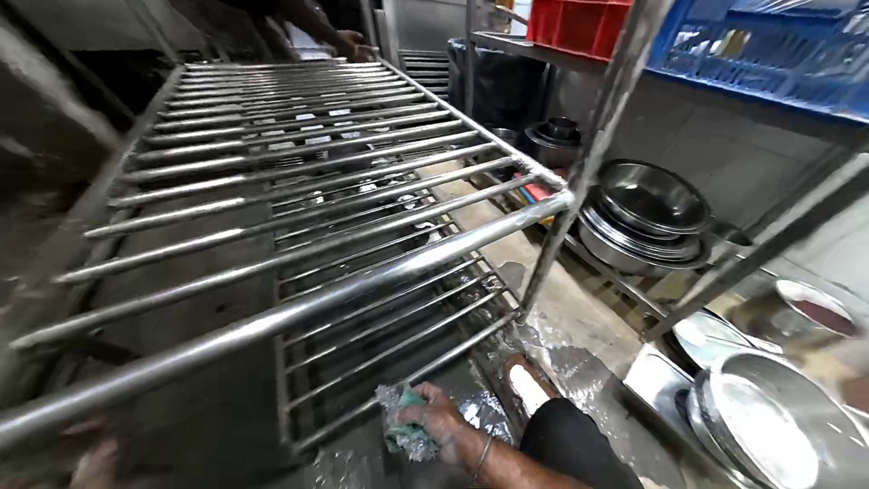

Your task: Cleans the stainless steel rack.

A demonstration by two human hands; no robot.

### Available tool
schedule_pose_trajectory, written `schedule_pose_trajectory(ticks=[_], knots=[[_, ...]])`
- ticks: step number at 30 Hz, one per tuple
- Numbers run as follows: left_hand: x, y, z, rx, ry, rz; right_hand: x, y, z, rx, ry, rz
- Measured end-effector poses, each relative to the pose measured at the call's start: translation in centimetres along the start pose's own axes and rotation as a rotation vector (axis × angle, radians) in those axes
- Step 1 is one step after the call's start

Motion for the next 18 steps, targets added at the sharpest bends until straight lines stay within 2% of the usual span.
schedule_pose_trajectory(ticks=[3,9,14,18], knots=[[0.0,0.1,0.4,-0.088,-0.038,0.051,-1.4,1.6,0.5,0.005,-0.013,0.132],[2.3,-0.3,0.7,-0.159,-0.167,0.117,-2.2,4.1,0.3,-0.007,-0.225,0.457],[3.6,-0.1,1.4,-0.124,-0.229,0.165,0.3,8.2,1.8,0.058,-0.472,0.642],[4.1,0.0,1.6,-0.129,-0.232,0.144,3.3,14.5,3.5,0.088,-0.7,0.675]])
Point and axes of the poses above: each hand's wrist, its own z-axis away from the middle knuckle, its own y-axis out of the palm, x = y × z, the point moved 4 cm from there along -z, towards the middle knuckle, and after that the axes turned 12 degrees about y, right-handed, at the moved point
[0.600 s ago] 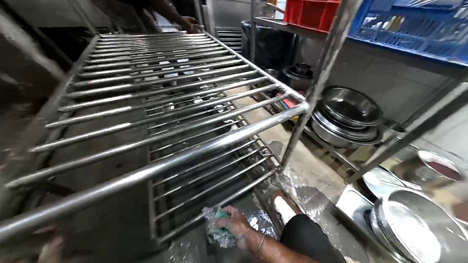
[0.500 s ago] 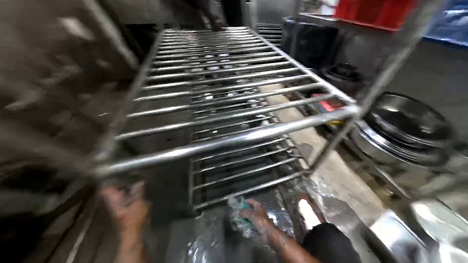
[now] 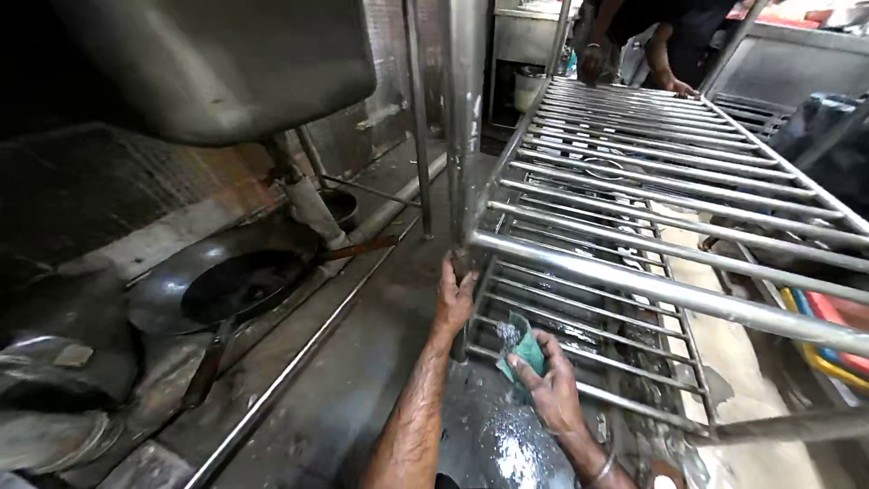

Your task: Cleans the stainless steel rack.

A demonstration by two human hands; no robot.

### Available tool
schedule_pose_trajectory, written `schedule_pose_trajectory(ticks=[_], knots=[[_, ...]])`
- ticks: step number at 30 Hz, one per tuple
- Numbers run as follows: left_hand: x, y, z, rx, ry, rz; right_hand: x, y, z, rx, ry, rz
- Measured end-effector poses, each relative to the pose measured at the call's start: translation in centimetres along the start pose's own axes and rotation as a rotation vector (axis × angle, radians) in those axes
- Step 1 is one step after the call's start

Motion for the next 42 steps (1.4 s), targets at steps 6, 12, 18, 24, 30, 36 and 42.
schedule_pose_trajectory(ticks=[6,12,18,24,30,36,42], knots=[[0.3,-0.2,-0.3,0.035,0.043,-0.061,5.9,3.7,-1.5,-0.132,-0.31,0.052],[0.8,-0.4,0.2,0.107,-0.013,-0.091,3.9,4.9,-4.8,-0.101,0.136,-0.487],[0.3,-0.9,1.3,0.129,-0.002,0.066,7.5,9.7,-5.6,-0.008,-0.093,-0.475],[-0.4,-2.7,4.0,0.15,-0.656,0.104,9.1,14.2,-6.6,-0.378,-0.159,-0.041],[0.3,-1.0,3.1,0.321,-0.66,-0.078,9.3,13.8,-8.3,-0.42,-0.166,-0.163],[2.3,0.3,1.3,0.187,-0.496,-0.156,8.8,11.0,-10.9,0.013,-0.199,-0.234],[3.4,0.6,0.2,-0.076,-0.069,-0.128,4.6,6.5,-18.4,0.414,0.076,-0.065]])
Point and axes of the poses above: each hand's wrist, its own z-axis away from the middle knuckle, its own y-axis out of the palm, x = y × z, the point moved 4 cm from there along -z, towards the middle knuckle, and after that the axes turned 12 degrees about y, right-handed, at the moved point
